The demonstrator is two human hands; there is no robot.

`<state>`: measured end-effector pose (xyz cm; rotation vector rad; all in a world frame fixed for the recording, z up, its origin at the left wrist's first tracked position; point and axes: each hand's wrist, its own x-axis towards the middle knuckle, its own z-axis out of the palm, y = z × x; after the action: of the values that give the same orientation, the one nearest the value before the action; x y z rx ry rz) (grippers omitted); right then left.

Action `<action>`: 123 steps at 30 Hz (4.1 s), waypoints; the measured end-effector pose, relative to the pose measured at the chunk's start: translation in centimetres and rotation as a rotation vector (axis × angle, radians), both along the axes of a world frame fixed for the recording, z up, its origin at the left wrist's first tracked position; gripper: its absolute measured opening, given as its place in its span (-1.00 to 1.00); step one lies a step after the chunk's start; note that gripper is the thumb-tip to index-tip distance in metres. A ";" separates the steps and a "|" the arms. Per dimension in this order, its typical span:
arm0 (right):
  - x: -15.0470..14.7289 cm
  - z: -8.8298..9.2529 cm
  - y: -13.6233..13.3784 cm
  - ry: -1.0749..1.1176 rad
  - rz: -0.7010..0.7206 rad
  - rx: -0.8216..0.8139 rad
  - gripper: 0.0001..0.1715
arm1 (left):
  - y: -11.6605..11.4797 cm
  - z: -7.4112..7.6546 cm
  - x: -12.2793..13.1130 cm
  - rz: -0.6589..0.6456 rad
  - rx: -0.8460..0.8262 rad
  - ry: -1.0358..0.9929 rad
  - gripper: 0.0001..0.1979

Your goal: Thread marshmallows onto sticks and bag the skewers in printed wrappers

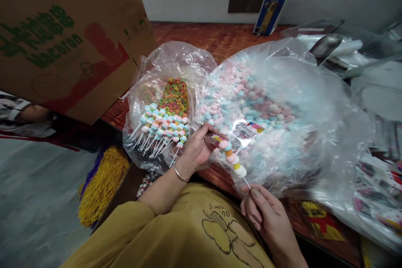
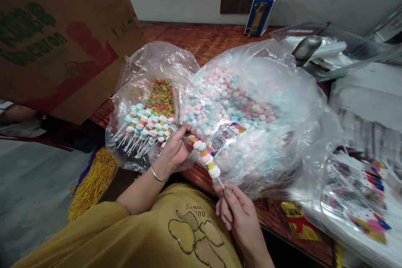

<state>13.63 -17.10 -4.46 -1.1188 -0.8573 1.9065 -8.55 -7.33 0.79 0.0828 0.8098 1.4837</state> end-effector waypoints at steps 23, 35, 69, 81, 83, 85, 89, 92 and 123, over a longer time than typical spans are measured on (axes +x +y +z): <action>1.9 0.2 0.8 -0.777 -0.044 0.875 -0.81 | 0.5 0.4 0.6 -0.058 -0.099 0.153 -0.68; 0.1 0.0 1.1 -1.032 -0.127 1.319 -0.87 | 0.5 0.0 2.5 0.029 -0.021 0.140 -0.65; -2.6 1.0 1.0 -0.852 -0.293 0.894 -0.82 | -0.5 0.7 5.7 -0.070 0.044 -0.004 -0.71; -3.8 1.9 1.5 0.224 0.037 -0.103 -0.58 | -0.7 0.0 5.6 -0.279 0.148 0.045 -0.63; -3.8 1.9 1.6 0.212 0.027 -0.094 -0.58 | -0.6 -0.2 5.5 -0.322 0.154 0.034 -0.60; -3.8 1.6 1.6 -0.029 -0.074 0.086 -0.60 | -0.6 -0.3 5.7 -0.342 0.159 0.044 -0.58; -3.7 0.9 1.9 -0.679 -0.278 0.654 -0.72 | -0.8 -0.8 6.2 -0.379 0.155 0.104 -0.57; -3.7 1.0 2.3 -0.728 -0.271 0.760 -0.73 | -1.0 -1.0 6.5 -0.405 0.152 0.099 -0.61; -4.4 1.1 3.5 0.093 -0.120 0.029 -0.60 | 0.1 -0.2 5.9 -0.335 0.148 0.097 -0.57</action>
<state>9.26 -13.58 -3.37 -1.0329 -0.7483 1.8261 -2.60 -7.18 0.54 0.3858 0.7222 1.2263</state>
